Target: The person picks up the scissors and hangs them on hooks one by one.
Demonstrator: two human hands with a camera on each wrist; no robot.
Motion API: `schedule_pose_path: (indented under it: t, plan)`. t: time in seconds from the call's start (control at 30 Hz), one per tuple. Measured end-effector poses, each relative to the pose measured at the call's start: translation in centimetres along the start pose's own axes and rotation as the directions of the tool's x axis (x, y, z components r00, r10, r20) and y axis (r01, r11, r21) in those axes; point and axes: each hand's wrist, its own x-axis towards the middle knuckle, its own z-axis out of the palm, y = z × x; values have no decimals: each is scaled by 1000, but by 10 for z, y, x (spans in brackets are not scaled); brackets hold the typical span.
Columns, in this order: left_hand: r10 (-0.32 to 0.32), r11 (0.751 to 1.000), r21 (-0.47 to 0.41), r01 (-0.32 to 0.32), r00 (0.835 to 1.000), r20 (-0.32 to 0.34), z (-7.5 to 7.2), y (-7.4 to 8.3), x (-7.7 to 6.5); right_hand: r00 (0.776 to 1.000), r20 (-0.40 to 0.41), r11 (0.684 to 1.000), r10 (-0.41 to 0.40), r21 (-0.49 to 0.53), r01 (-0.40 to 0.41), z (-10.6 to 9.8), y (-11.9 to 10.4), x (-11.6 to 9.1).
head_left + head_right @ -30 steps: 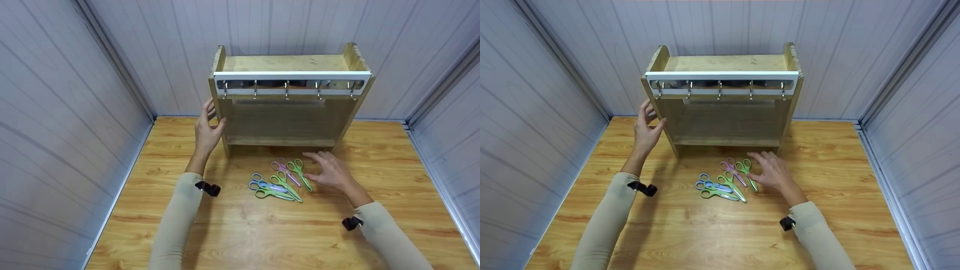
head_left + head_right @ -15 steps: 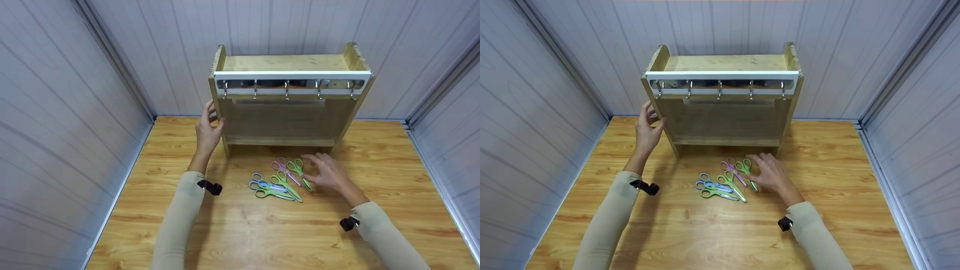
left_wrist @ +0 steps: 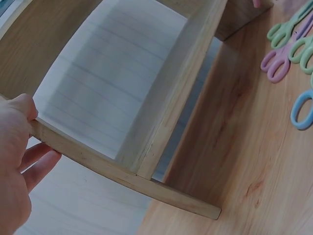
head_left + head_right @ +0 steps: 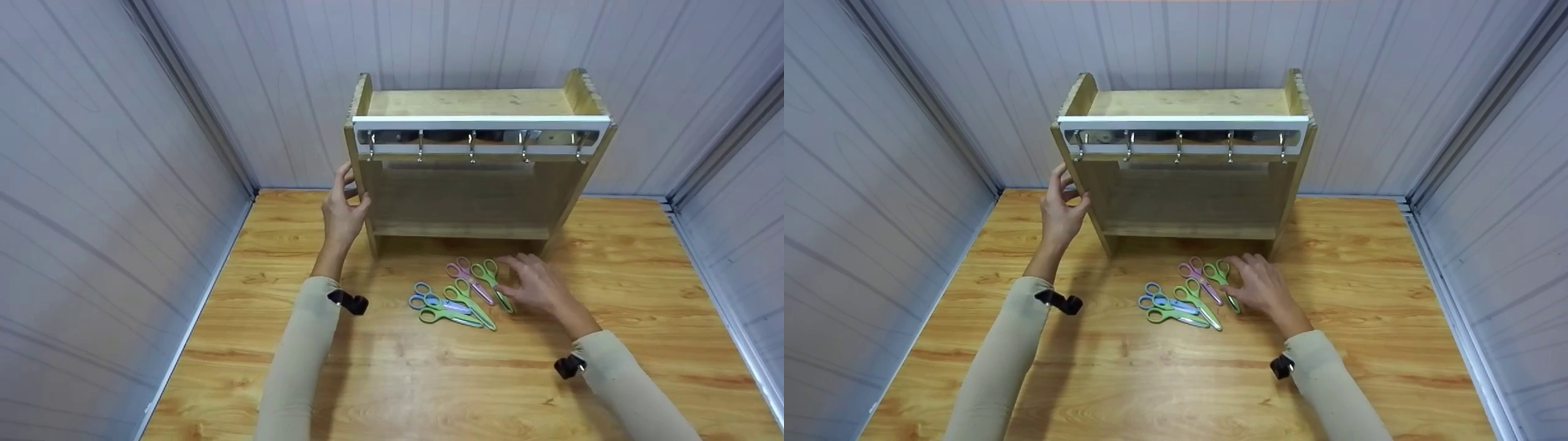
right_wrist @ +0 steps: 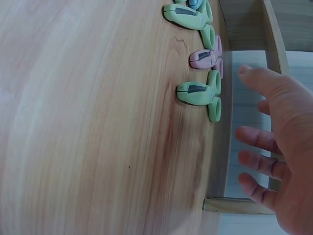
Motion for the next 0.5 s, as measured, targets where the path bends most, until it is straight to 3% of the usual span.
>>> schedule_pose_path:
  t: [0.5]
  plan:
    - [11,1000,-7,-11,1000,-12,1,-3,-1,1000,-6,1000,4,5,-4,10,2,2]
